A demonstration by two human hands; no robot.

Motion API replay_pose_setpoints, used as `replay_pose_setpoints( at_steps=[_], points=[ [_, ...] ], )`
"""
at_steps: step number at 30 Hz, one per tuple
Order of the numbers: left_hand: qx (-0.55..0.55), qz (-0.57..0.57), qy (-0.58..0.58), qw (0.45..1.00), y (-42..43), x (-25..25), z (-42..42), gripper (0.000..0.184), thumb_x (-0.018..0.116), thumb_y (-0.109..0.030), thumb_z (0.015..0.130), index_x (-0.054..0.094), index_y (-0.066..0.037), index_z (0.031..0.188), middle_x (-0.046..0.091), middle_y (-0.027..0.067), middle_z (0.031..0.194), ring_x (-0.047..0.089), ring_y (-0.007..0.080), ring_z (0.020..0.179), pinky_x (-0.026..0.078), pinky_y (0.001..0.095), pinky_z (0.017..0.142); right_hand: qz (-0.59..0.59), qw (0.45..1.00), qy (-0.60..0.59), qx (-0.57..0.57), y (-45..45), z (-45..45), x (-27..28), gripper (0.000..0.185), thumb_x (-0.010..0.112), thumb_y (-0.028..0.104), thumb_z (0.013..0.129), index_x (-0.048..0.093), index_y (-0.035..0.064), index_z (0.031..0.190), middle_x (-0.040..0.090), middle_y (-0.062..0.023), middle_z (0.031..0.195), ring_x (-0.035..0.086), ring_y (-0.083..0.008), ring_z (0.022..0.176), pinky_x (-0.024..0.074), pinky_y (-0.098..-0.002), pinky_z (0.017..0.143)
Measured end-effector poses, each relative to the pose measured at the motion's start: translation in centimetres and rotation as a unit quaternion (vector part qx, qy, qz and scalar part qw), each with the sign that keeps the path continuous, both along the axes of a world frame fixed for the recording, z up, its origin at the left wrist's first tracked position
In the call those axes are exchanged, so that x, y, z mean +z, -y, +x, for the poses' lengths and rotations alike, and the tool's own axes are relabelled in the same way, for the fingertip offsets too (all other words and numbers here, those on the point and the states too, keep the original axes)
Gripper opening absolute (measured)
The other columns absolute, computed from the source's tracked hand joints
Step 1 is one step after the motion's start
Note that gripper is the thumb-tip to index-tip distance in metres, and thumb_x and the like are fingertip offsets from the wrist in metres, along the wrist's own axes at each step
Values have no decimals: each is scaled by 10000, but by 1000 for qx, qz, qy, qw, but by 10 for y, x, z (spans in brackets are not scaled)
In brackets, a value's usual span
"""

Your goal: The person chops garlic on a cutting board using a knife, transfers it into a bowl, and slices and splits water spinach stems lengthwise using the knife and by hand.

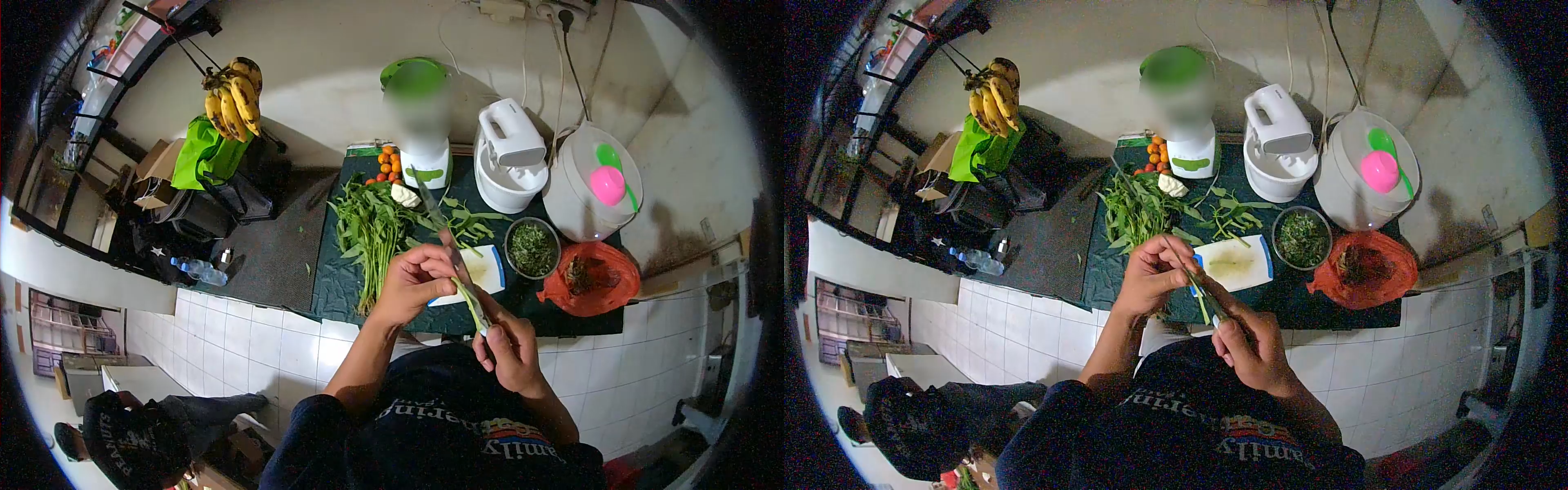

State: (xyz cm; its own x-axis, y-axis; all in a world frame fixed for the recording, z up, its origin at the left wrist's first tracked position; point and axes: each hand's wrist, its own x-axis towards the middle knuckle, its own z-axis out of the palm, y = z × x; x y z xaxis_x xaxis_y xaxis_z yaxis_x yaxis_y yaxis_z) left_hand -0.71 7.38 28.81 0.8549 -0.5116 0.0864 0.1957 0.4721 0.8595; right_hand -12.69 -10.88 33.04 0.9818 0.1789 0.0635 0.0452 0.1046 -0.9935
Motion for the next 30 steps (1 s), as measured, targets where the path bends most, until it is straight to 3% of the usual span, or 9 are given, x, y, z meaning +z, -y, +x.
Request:
replay_pose_setpoints(
  at_steps=[2,4,16,23,25,30],
  points=[
    [-6,-8,-6,1000,1,4,0,377,841,-146,760,614,-28,1037,699,63,909,678,147,828,534,282,753,4,1000,3,-2,-1,0,2,468,424,247,1050,420,30,1465,514,-1,596,422,-58,469,345,-230,446],
    [-3,-19,2,1000,2,4,0,345,841,-143,761,620,-28,1000,690,65,913,675,147,819,534,273,747,6,1000,0,-4,-1,0,4,590,406,371,1051,369,-51,1461,523,-29,604,433,-63,464,344,-214,429],
    [-18,-4,-10,1000,-5,-1,0,314,854,-127,738,630,-39,939,692,64,889,656,138,806,523,279,762,-2,1000,1,14,-6,3,2,605,399,391,1052,352,-40,1474,531,-30,602,428,-68,451,342,-219,427],
    [-7,0,9,1000,-8,1,1,288,849,-113,743,631,-37,915,689,64,869,648,148,815,509,294,782,-23,1000,2,4,-11,3,-2,600,391,377,1052,349,-47,1474,539,-40,609,430,-73,456,345,-224,428],
    [-25,-1,-27,999,-9,0,1,267,847,-110,743,633,-37,886,679,63,883,636,151,830,506,296,781,49,999,-10,19,-11,3,0,494,391,278,1051,414,-9,1453,539,-26,693,430,-61,517,349,-223,479],
    [-24,12,-9,1000,-7,-1,2,242,843,-95,747,631,-43,851,668,54,882,624,148,832,503,294,768,41,999,-11,24,-10,5,-7,508,365,274,1053,390,-29,1460,532,-38,708,427,-65,536,347,-222,483]
  ],
)
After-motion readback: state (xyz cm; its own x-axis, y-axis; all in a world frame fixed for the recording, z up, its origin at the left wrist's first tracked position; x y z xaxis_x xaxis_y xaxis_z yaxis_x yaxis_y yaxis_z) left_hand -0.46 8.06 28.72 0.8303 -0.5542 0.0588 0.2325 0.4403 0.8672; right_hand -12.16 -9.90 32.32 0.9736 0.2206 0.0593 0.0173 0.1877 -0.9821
